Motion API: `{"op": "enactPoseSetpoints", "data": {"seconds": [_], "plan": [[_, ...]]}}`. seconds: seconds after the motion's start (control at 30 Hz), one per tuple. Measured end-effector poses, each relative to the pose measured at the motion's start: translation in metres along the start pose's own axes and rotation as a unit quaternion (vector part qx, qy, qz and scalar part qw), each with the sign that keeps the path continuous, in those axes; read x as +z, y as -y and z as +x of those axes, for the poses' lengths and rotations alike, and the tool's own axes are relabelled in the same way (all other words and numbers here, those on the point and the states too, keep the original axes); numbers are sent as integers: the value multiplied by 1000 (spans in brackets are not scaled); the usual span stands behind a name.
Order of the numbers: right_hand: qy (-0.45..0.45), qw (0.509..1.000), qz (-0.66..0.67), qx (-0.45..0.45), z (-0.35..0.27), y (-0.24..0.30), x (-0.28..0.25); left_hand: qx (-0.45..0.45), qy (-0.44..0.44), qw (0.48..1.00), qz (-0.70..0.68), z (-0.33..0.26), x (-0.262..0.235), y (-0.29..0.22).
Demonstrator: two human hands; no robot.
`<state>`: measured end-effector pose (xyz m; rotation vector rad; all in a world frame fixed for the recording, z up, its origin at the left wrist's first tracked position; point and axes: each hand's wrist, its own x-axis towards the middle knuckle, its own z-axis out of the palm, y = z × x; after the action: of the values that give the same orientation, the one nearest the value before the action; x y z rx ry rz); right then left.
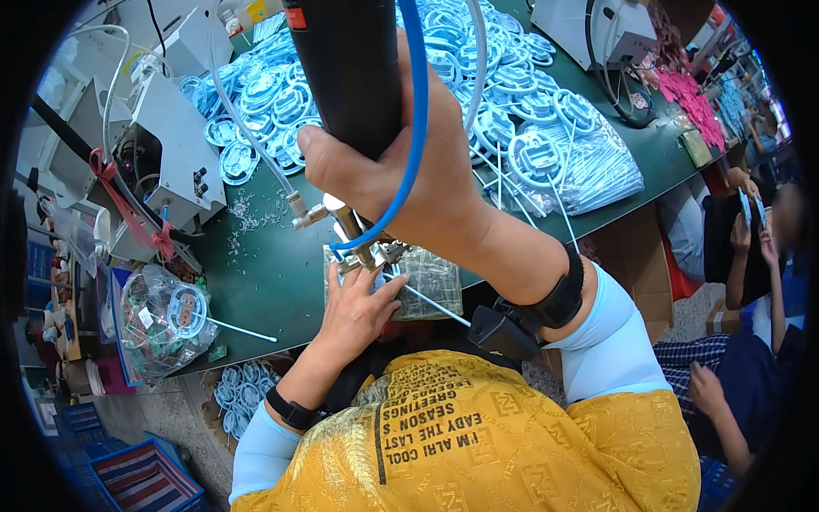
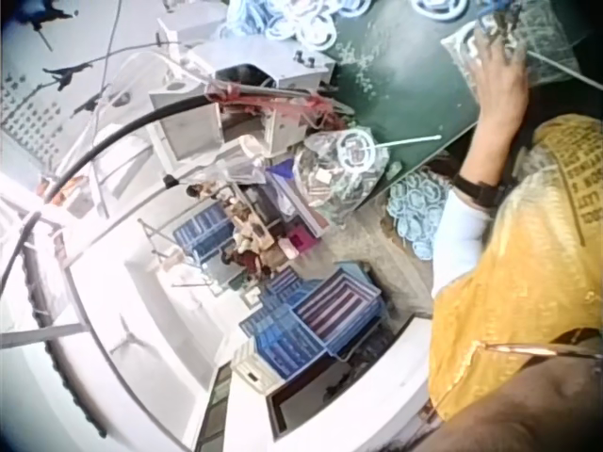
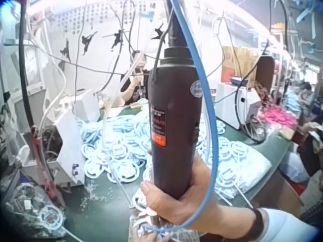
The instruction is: The person assembles light blue plastic components by inserting a central piece into a circular frame and securing it with a handheld pneumatic tool. They handle the parts one at a time, using the tool to press the components together, and place the finished items on the table.
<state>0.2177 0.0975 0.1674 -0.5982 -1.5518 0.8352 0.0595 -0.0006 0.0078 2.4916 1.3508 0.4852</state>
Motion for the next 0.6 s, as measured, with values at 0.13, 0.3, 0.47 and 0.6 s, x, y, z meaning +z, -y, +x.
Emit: {"op": "enactPoseSetpoints", "data": {"seconds": [0.13,0.3,0.47,0.6], "plan": [[-4,1000,0,-3,-2,-2,0,0,3,1000,-13,3,-4,0],[-32,999,-24,14,-8,-5,1,5,-4,1000,-13,2,-3,1],[-19,999,23,-15,-17,-7,-1,9,-18,1000,-15,1,-1,0],[-50,998,40,13,-27,-6,9,14,-12,1000,-10,0,3,2]]}}
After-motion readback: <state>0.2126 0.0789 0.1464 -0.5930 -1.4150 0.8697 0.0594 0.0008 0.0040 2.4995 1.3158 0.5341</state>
